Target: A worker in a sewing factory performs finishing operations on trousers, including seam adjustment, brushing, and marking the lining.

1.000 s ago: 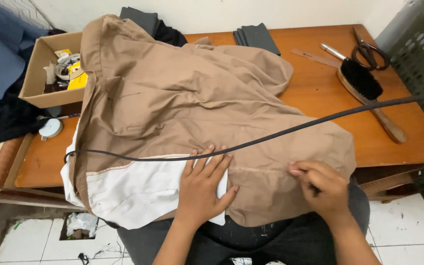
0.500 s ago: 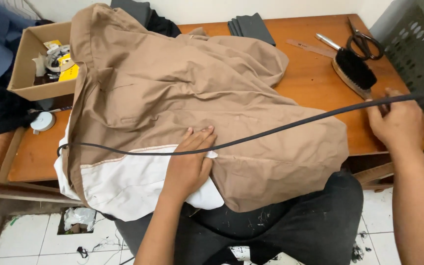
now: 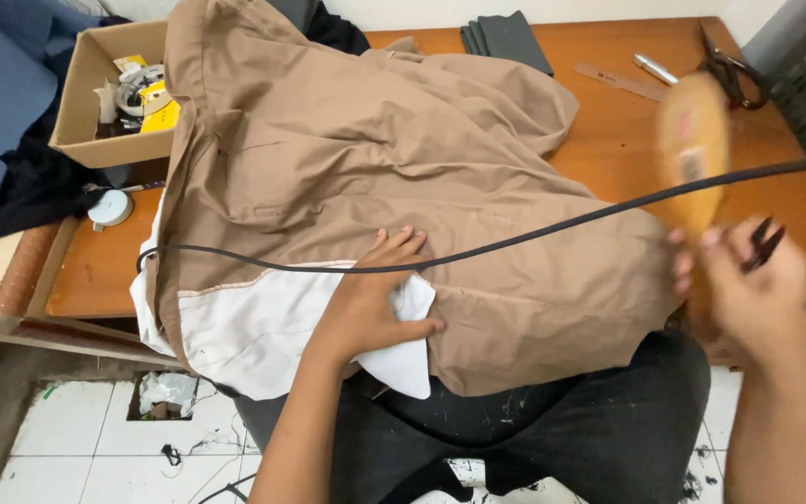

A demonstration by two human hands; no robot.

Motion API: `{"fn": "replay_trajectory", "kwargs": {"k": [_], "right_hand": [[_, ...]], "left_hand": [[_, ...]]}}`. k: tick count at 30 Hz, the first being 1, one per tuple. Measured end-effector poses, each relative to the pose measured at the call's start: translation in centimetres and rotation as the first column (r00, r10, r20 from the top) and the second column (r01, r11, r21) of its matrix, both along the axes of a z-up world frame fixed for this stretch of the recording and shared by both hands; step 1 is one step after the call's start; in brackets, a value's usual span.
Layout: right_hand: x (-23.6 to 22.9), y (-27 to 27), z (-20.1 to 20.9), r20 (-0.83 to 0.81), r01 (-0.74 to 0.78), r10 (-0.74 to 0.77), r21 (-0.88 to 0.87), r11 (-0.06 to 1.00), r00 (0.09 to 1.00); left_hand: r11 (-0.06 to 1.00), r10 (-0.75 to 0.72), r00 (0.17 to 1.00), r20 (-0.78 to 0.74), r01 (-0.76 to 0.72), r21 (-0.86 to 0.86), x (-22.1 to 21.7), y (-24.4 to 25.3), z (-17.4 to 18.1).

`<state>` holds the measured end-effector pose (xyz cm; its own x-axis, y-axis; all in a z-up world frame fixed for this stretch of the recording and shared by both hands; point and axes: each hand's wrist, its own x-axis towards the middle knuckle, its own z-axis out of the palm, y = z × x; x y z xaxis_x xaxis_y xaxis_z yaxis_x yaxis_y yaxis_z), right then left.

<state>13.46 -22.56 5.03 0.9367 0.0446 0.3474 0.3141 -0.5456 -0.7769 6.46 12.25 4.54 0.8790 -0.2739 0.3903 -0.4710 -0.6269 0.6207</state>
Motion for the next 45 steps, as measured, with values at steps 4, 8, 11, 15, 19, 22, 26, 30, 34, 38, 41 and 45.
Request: {"fn": "replay_trajectory", "kwargs": {"k": [4,8,11,15,19,22,26,30,34,38,41,45], "right_hand": [[-9.6,8.4,-2.9,-0.64,0.168,0.529,0.711,0.683,0.557],[-9.0,9.1,-4.8,-0.608,0.149,0.595,0.755,0.639,0.526],[-6.9,5.6,-4.2,-0.467,0.299,0.365,0.852,0.43,0.805],[-6.8,5.1,-1.2,-0.251,0.304,-0.18,0.862,0.406,0.951],[-9.5,9.5,-0.6,-0.431,0.197,0.19,0.704,0.682,0.882],[-11.4,13.7,-1.4,-0.446,0.168,0.748,0.891,0.421,0.491],[-10.6,12.1,-4.3,-0.472,0.274,0.372,0.837,0.473,0.799],[-9.4,9.2,-1.8,-0.338,0.375,-0.167,0.875,0.306,0.926],[-11.3,10.6,-1.3,-0.238,0.236,-0.041,0.898,0.372,0.97],[-11.9,11.5,-3.3,-0.385,0.189,0.692,0.919,0.345,0.611],[-10.9,10.7,-3.7,-0.448,0.239,0.506,0.873,0.425,0.737],[-8.6,7.3,-1.8,-0.311,0.193,0.064,0.725,0.662,0.948]], "left_hand": [[0.995,-0.004,1.0,0.007,0.004,0.104,0.4,0.0,-0.9],[0.989,-0.015,0.998,0.067,0.005,0.148,0.7,0.2,-1.5],[0.986,-0.025,1.0,0.007,0.024,0.164,0.3,0.1,-1.7],[0.998,-0.033,0.995,0.097,0.027,0.057,0.6,0.2,-1.8],[0.999,-0.03,0.995,0.097,0.026,0.04,0.6,0.1,-1.9],[1.0,-0.015,0.998,0.058,0.014,0.028,0.7,0.1,-1.6],[0.998,0.022,0.999,0.036,-0.024,0.052,0.6,0.0,-1.9],[1.0,0.011,0.997,0.072,-0.011,0.001,0.5,-0.1,-1.7],[0.997,0.066,0.997,0.026,-0.065,-0.042,0.2,-0.6,-0.9],[0.989,0.114,0.993,-0.016,-0.115,-0.095,0.5,-1.1,-1.1],[0.988,0.152,0.987,0.05,-0.154,0.025,0.9,-1.1,-2.0],[0.977,0.181,0.968,0.175,-0.198,0.082,0.7,-2.3,-2.1]]}}
